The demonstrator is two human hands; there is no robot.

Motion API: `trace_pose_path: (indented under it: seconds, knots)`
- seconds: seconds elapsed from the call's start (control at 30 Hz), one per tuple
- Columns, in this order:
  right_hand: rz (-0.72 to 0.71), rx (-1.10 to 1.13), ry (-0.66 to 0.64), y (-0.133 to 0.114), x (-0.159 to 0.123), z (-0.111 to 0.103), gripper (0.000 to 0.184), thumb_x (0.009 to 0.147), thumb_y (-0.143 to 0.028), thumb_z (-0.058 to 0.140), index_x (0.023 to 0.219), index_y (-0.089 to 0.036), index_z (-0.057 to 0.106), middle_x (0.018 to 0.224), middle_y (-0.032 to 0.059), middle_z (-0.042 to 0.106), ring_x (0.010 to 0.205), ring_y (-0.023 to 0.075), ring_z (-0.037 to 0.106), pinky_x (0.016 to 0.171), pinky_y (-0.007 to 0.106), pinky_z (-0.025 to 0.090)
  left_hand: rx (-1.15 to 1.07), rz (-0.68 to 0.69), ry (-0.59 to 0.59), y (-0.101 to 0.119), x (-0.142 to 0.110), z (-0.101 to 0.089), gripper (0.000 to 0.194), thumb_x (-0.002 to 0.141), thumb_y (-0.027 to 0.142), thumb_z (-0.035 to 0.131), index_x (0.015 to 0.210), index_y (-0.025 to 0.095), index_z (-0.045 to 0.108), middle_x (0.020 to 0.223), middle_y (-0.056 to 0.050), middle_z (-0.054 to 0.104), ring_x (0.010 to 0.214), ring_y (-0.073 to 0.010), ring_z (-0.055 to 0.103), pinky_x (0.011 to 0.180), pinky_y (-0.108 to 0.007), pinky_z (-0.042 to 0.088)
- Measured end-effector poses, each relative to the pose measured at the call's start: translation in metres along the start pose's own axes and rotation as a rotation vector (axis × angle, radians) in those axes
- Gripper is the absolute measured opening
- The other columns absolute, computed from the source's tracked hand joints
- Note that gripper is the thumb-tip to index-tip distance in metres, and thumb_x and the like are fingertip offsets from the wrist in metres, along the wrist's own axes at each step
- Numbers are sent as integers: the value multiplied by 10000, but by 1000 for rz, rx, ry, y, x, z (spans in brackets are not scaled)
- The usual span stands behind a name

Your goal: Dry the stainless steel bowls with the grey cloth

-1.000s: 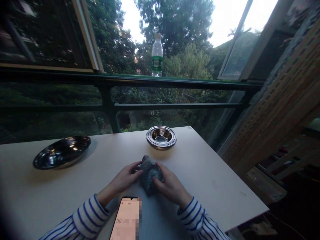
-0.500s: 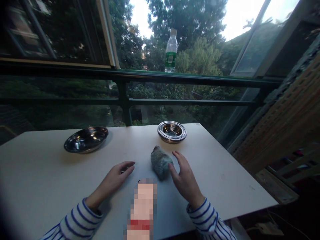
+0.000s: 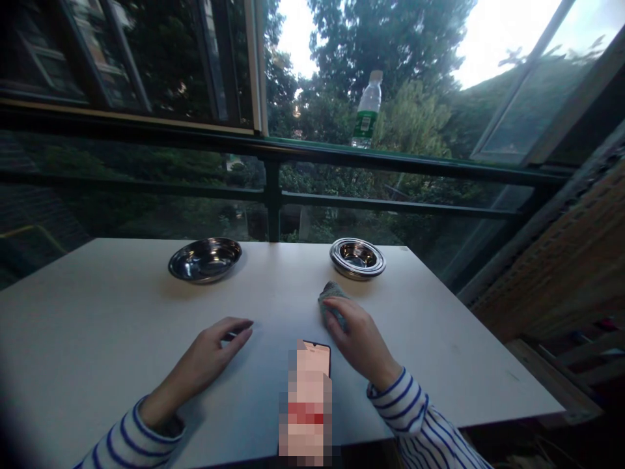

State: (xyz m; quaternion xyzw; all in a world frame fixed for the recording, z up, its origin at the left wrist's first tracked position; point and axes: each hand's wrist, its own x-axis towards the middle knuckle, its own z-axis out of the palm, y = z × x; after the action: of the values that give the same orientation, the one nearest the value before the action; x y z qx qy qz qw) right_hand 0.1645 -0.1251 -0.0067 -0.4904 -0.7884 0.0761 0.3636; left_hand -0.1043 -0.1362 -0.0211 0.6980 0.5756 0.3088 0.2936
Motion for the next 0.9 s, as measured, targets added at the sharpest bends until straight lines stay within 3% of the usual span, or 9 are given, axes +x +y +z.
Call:
trace_pose_path:
  seconds: [0.2,0.37,0.6,0.77,0.9]
  knots:
    - [-126,-89,-107,-22,24,13,227,859,-199,447,1011,-153,609,1013,103,658,942,199,607,839,355,475,-61,-66,100,-16,-5,-25,357,787,397,500,985,144,657,1010,-86,669,881,-202,612,807,-330,464]
    - [-245,-173,-219,-39,44,29,209,863,-164,447,974,-156,623,950,81,674,880,182,614,798,327,462,-226,-151,272,-28,-4,-44,274,701,347,600,869,157,703,940,-87,700,857,-228,624,811,-350,459]
    - [-354,-337,-386,-60,79,64,195,865,-157,458,918,-171,645,862,67,669,821,165,601,752,285,408,-368,-227,533,-56,27,-75,220,635,302,650,799,167,704,868,-82,711,852,-234,613,835,-364,441]
    - [-467,-486,-466,-76,103,90,185,873,-149,450,873,-149,635,849,85,652,812,174,573,730,296,356,-613,-363,817,-89,63,-76,274,729,270,538,947,125,618,819,-80,654,676,-162,600,644,-318,489]
    - [-539,-573,-492,-88,120,108,152,858,-128,470,822,-140,616,836,89,637,802,185,553,704,304,329,-869,-410,841,-100,70,-66,149,748,199,511,830,111,597,630,-17,584,533,-112,560,552,-271,489]
